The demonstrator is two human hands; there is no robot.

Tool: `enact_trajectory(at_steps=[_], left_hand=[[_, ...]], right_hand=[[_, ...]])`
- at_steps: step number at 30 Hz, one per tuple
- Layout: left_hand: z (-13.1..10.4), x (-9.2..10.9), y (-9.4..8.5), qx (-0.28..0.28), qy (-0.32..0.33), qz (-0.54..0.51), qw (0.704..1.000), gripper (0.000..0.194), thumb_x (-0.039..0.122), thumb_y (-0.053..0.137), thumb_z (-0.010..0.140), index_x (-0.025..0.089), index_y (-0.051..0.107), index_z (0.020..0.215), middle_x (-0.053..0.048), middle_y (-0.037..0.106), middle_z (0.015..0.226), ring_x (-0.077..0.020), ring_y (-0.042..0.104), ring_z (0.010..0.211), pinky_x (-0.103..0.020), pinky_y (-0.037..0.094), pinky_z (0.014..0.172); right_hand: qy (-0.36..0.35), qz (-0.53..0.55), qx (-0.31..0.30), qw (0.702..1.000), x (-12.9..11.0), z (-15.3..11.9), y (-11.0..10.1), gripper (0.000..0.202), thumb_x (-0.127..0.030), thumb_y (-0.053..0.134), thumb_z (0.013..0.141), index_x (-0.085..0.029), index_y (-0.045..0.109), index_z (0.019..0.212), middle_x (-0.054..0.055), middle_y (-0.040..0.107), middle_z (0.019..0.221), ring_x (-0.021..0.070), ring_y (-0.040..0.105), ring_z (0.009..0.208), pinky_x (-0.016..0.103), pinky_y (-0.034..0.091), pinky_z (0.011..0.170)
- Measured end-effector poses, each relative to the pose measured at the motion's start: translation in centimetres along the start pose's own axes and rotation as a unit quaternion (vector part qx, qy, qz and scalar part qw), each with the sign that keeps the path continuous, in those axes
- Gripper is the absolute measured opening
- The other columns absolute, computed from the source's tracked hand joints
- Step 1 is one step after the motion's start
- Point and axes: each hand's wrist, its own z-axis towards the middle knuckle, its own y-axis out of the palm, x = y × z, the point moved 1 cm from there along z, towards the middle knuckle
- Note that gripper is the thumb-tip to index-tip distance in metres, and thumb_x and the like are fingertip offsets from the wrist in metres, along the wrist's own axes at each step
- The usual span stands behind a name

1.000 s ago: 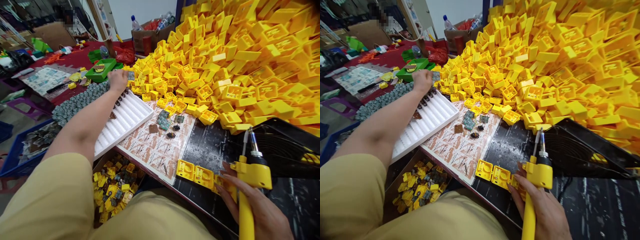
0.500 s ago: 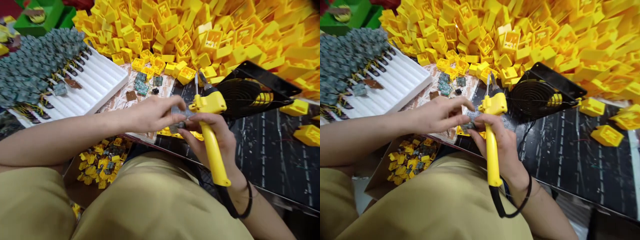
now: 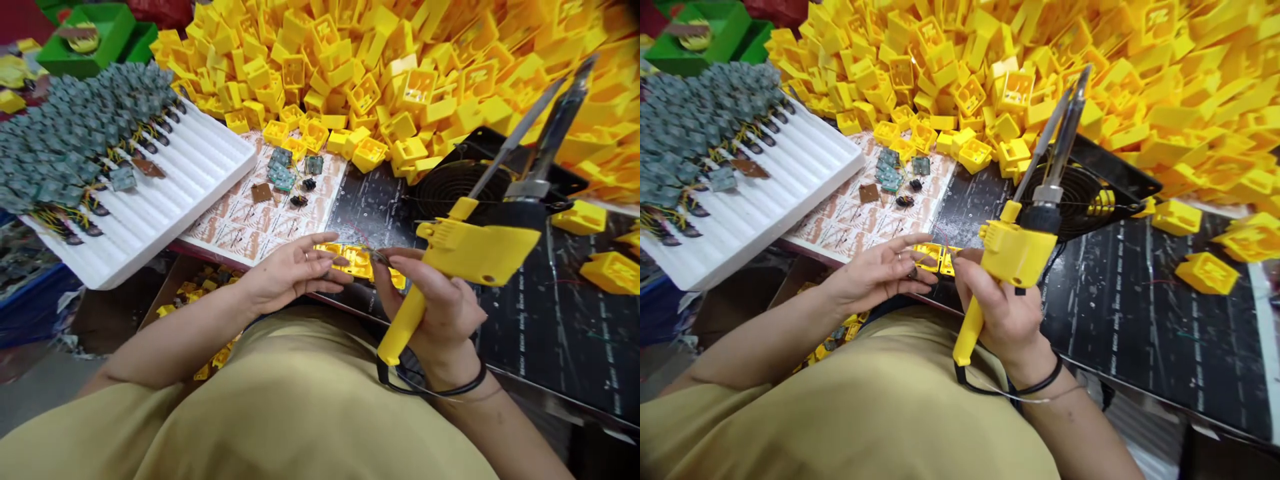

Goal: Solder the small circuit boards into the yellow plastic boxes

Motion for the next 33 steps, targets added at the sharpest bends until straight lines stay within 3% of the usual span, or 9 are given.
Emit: enact_trajectory(at_steps=[2,6,10,14,18,21,24,28,33], left_hand=[[0.3,-0.3,0.0,-0.007,0.022,0.014,1.000,0.055,0.032,0.089,0.062,0.018,0.065,0.110,0.000,0.069,0.082,-0.0131,0.069,0.078,-0.027,0.059,0.073],[1.1,-0.3,-0.1,0.022,0.179,0.101,0.978,0.040,0.049,0.084,0.065,0.017,0.077,0.089,-0.003,0.073,0.092,-0.0069,0.060,0.069,-0.019,0.050,0.065],[1.6,0.1,0.3,0.028,0.249,0.129,0.960,0.029,0.049,0.081,0.070,0.021,0.079,0.077,-0.004,0.075,0.097,-0.0116,0.063,0.084,-0.023,0.047,0.077],[1.7,0.2,1.0,0.015,0.257,0.073,0.964,0.021,0.043,0.085,0.067,0.024,0.079,0.076,0.001,0.072,0.084,-0.0097,0.062,0.087,-0.021,0.046,0.083],[1.5,0.6,0.5,-0.010,0.182,0.000,0.983,0.026,0.044,0.088,0.061,0.022,0.077,0.070,0.001,0.072,0.076,-0.0087,0.063,0.078,-0.021,0.048,0.077],[0.9,2.4,-1.5,0.000,0.168,0.100,0.981,0.030,0.047,0.086,0.062,0.020,0.076,0.072,0.002,0.069,0.066,-0.0077,0.059,0.062,-0.020,0.046,0.063],[0.4,4.2,-3.6,0.007,0.173,0.373,0.911,0.020,0.036,0.077,0.074,0.017,0.077,0.082,0.000,0.073,0.072,-0.0104,0.062,0.064,-0.021,0.046,0.064],[0.9,4.2,-4.5,0.014,0.207,0.614,0.762,0.014,0.020,0.062,0.082,0.017,0.074,0.089,-0.001,0.076,0.082,-0.0128,0.068,0.076,-0.023,0.048,0.075],[2.1,3.0,-3.8,0.012,0.211,0.679,0.703,0.015,0.021,0.058,0.083,0.015,0.072,0.083,-0.004,0.074,0.079,-0.0144,0.067,0.075,-0.025,0.046,0.072]], right_hand=[[0.013,0.019,0.005,1.000,-0.3,0.2,0.1,0.049,-0.006,0.078,0.072,-0.022,0.056,0.113,0.002,0.072,0.093,0.0179,0.071,0.077,0.026,0.058,0.069],[0.086,0.092,0.032,0.992,-1.2,0.4,0.3,0.052,-0.007,0.078,0.073,-0.022,0.055,0.117,0.000,0.068,0.091,0.0132,0.068,0.074,0.023,0.059,0.070],[0.164,0.177,0.030,0.970,-2.0,0.3,0.7,0.049,-0.008,0.074,0.076,-0.025,0.052,0.117,-0.001,0.063,0.093,0.0118,0.067,0.079,0.022,0.060,0.074],[0.220,0.240,0.001,0.946,-2.7,0.0,1.4,0.041,-0.015,0.073,0.081,-0.024,0.051,0.114,-0.001,0.062,0.092,0.0109,0.067,0.074,0.021,0.060,0.071],[0.232,0.277,-0.038,0.932,-2.4,-0.3,1.7,0.039,-0.022,0.074,0.082,-0.025,0.051,0.114,-0.001,0.065,0.092,0.0122,0.068,0.074,0.023,0.061,0.070],[0.192,0.260,-0.095,0.942,-1.1,-0.2,1.7,0.054,-0.031,0.081,0.075,-0.026,0.051,0.119,0.006,0.067,0.113,0.0207,0.069,0.099,0.034,0.059,0.087],[0.097,0.172,-0.163,0.967,0.3,0.1,2.3,0.060,-0.040,0.079,0.077,-0.024,0.048,0.125,0.012,0.063,0.126,0.0268,0.062,0.114,0.045,0.053,0.098],[0.017,0.115,-0.216,0.970,1.0,-0.1,4.1,0.041,-0.030,0.067,0.089,-0.022,0.048,0.124,0.007,0.069,0.108,0.0208,0.068,0.091,0.049,0.047,0.102],[0.026,0.101,-0.177,0.979,0.8,-0.2,3.1,0.043,-0.029,0.073,0.084,-0.021,0.053,0.121,0.006,0.070,0.105,0.0200,0.068,0.083,0.046,0.049,0.097]])
